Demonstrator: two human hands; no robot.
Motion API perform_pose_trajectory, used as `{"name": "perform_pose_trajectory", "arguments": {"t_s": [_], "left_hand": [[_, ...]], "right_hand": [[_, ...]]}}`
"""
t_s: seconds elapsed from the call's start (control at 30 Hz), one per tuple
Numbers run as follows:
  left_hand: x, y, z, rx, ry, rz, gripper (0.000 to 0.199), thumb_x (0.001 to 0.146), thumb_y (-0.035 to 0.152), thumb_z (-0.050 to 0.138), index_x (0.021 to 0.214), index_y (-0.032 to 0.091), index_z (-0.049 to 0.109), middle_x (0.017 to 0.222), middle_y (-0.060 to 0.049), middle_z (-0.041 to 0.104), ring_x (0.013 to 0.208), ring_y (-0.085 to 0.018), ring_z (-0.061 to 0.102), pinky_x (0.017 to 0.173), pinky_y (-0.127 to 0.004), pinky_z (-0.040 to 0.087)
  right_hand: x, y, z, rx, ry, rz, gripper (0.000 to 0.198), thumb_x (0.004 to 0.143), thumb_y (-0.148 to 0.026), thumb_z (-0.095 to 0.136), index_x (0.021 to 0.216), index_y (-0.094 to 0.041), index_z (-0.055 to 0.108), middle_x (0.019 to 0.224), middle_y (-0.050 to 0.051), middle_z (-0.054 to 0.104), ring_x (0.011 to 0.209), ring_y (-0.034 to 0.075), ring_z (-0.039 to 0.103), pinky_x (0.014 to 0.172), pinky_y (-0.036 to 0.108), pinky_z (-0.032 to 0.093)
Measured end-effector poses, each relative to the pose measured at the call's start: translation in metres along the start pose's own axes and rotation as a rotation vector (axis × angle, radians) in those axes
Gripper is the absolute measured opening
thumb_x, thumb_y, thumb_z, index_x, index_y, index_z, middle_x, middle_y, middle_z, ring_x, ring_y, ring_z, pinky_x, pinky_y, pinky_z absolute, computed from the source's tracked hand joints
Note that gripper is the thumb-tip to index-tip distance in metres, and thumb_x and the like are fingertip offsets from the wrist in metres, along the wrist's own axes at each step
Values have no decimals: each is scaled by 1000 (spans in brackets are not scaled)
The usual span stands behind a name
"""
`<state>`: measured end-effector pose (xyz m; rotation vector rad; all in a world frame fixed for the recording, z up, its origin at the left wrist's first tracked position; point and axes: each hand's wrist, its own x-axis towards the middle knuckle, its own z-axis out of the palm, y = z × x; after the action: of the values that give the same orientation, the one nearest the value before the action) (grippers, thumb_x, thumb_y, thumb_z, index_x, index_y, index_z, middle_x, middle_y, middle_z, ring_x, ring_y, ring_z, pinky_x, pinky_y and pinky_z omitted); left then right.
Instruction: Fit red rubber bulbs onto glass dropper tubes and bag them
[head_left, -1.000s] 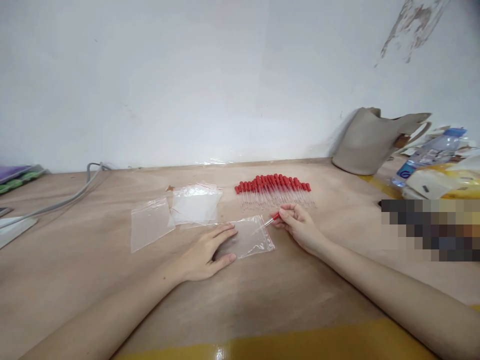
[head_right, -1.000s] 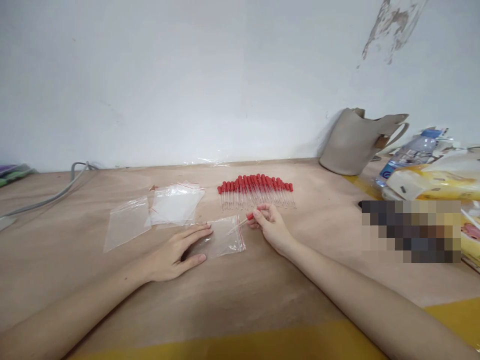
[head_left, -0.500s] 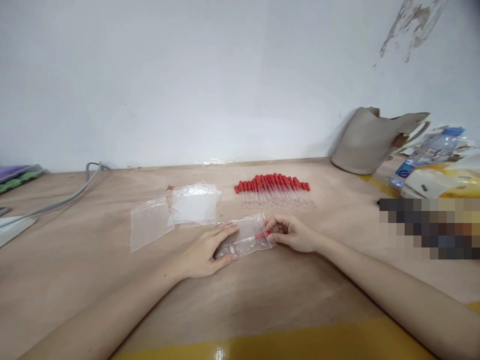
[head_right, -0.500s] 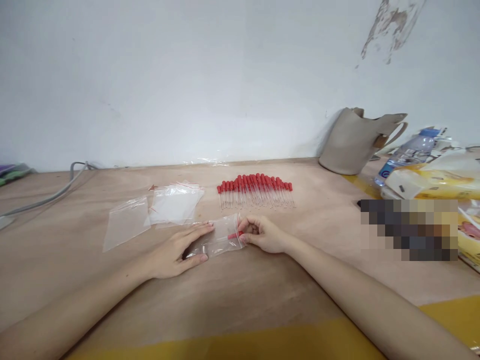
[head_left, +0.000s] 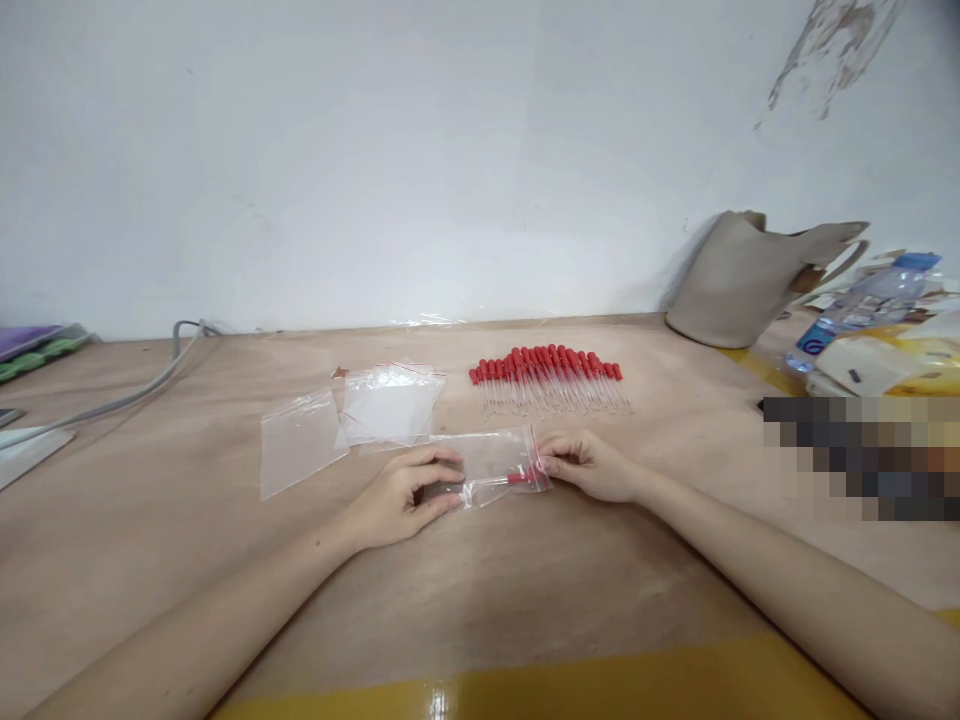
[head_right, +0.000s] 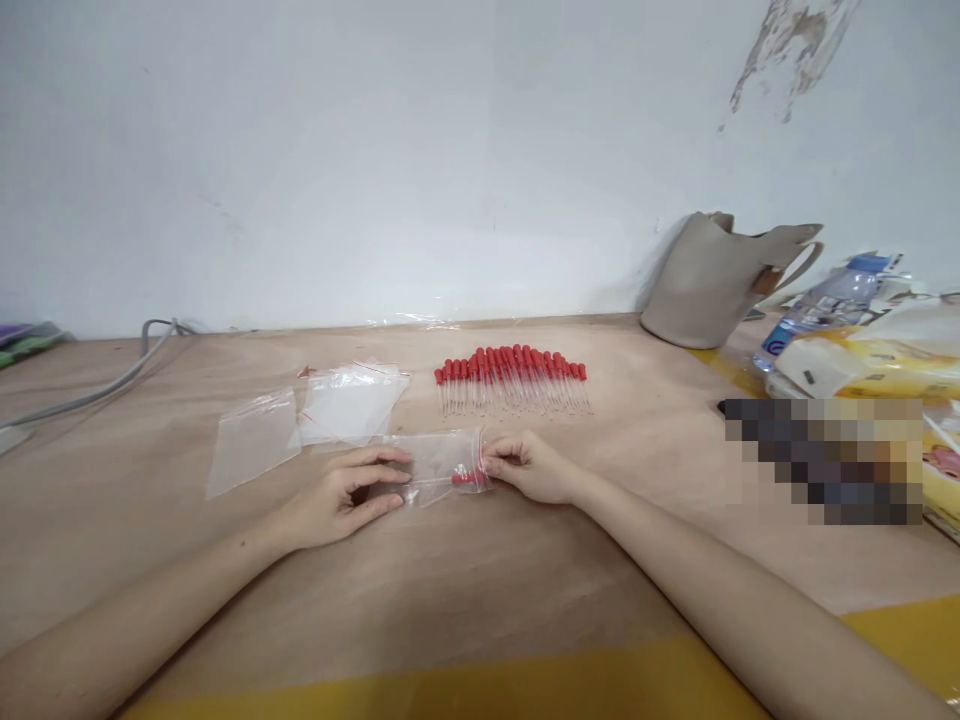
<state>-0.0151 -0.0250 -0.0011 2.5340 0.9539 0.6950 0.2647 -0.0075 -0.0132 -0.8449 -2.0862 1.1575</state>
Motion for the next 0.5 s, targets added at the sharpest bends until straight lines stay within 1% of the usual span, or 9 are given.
{"name": "perform_pose_trajectory", "arguments": {"t_s": [0.03, 0.1, 0.17, 0.27, 0.33, 0.4, 0.43, 0.5], "left_hand": [[0, -1, 1, 4, 5, 31, 23, 83, 29, 54, 102, 21, 64, 111, -7, 59, 95, -18, 59, 79, -31, 51], [-1, -2, 4, 16, 12, 66, 25, 82, 27, 55, 105, 21, 63, 107, -7, 61, 95, -18, 59, 82, -32, 50], [0, -2, 5, 31, 16, 74, 25, 83, 27, 55, 106, 20, 63, 105, -7, 62, 96, -18, 59, 84, -32, 49], [0, -2, 5, 52, 22, 82, 25, 83, 26, 55, 105, 19, 63, 105, -8, 63, 97, -18, 59, 85, -32, 49], [0, -2, 5, 61, 27, 88, 25, 83, 27, 54, 106, 20, 63, 105, -8, 63, 98, -18, 59, 85, -33, 49], [0, -2, 6, 66, 28, 85, 26, 83, 28, 54, 107, 20, 62, 106, -7, 62, 98, -19, 58, 86, -33, 49], [0, -2, 6, 71, 30, 78, 27, 83, 28, 54, 108, 21, 61, 108, -7, 62, 99, -19, 58, 86, -34, 49], [1, -1, 5, 86, 21, 61, 30, 83, 30, 53, 111, 21, 59, 113, -8, 59, 103, -20, 56, 89, -35, 47]], "right_hand": [[-1, -2, -1, -41, -3, -21, 37, 84, -45, 46, 68, -15, 59, 73, 3, 55, 70, 12, 50, 66, 25, 40], [-2, -5, -2, -65, 0, -19, 40, 85, -47, 44, 67, -15, 60, 72, 2, 54, 67, 11, 48, 63, 24, 38], [-3, -8, 0, -50, 17, 21, 36, 81, -48, 50, 72, -16, 63, 70, 1, 53, 61, 9, 45, 56, 22, 36], [-4, -10, 5, -2, 56, 155, 32, 72, -46, 62, 81, -16, 67, 60, -2, 52, 50, 7, 37, 46, 20, 28], [-4, -11, 8, 78, 100, 285, 34, 68, -46, 65, 81, -15, 66, 56, -3, 52, 44, 5, 34, 41, 20, 25], [-4, -12, 11, 181, 158, 386, 35, 65, -47, 67, 78, -15, 62, 59, -2, 56, 41, 4, 35, 39, 19, 25], [-4, -13, 12, 230, 177, 410, 35, 64, -47, 68, 77, -15, 60, 63, -2, 58, 39, 3, 35, 37, 19, 25], [-4, -16, 13, 304, 176, 414, 35, 66, -48, 66, 75, -15, 56, 70, -1, 61, 36, 1, 34, 35, 19, 23]]}}
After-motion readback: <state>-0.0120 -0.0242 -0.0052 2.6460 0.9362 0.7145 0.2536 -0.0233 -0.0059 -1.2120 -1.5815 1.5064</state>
